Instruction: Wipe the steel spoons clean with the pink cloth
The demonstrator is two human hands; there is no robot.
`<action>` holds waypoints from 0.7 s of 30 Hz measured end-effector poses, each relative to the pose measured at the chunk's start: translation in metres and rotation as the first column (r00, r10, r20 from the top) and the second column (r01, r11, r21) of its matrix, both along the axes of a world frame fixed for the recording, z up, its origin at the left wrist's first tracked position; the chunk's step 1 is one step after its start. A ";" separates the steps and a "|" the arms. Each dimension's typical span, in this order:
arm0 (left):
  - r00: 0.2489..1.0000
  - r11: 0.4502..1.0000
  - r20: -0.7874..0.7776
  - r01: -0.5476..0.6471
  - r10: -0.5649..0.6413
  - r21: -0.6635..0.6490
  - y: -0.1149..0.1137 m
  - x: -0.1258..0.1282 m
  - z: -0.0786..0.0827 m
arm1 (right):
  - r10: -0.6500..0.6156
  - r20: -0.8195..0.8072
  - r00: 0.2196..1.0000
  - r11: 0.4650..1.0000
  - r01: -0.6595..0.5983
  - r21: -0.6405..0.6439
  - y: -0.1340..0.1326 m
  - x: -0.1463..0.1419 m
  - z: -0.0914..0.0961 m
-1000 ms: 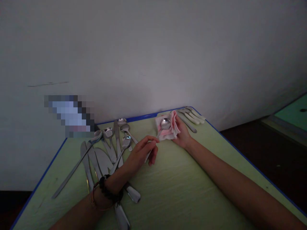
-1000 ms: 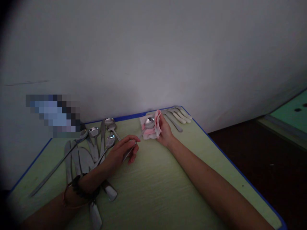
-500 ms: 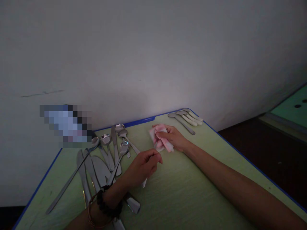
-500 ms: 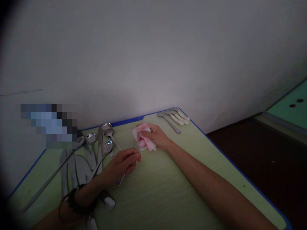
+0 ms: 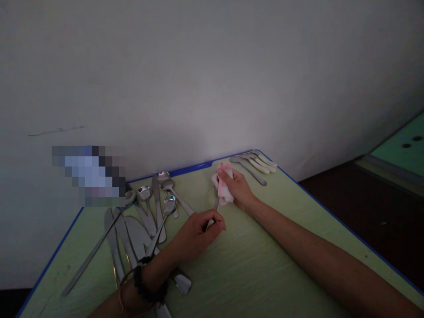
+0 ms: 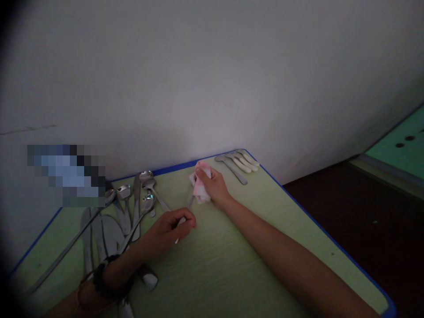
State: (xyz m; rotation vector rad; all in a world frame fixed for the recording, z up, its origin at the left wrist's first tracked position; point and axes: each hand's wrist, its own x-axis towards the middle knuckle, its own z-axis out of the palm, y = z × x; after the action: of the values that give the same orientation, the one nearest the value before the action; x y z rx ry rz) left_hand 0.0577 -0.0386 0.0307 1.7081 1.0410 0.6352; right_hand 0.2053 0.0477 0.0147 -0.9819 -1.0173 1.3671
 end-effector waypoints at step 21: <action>0.898 0.970 0.384 -0.154 0.217 -0.189 0.009 0.001 -0.012 | 0.234 -0.427 0.873 0.923 -0.338 -0.185 0.005 0.005 0.012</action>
State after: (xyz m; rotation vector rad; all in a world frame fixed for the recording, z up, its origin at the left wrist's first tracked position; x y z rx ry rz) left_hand 0.0582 -0.0298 0.0187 1.2788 0.9342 0.9593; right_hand 0.2100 0.0527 0.0271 -0.7034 -0.7041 1.8959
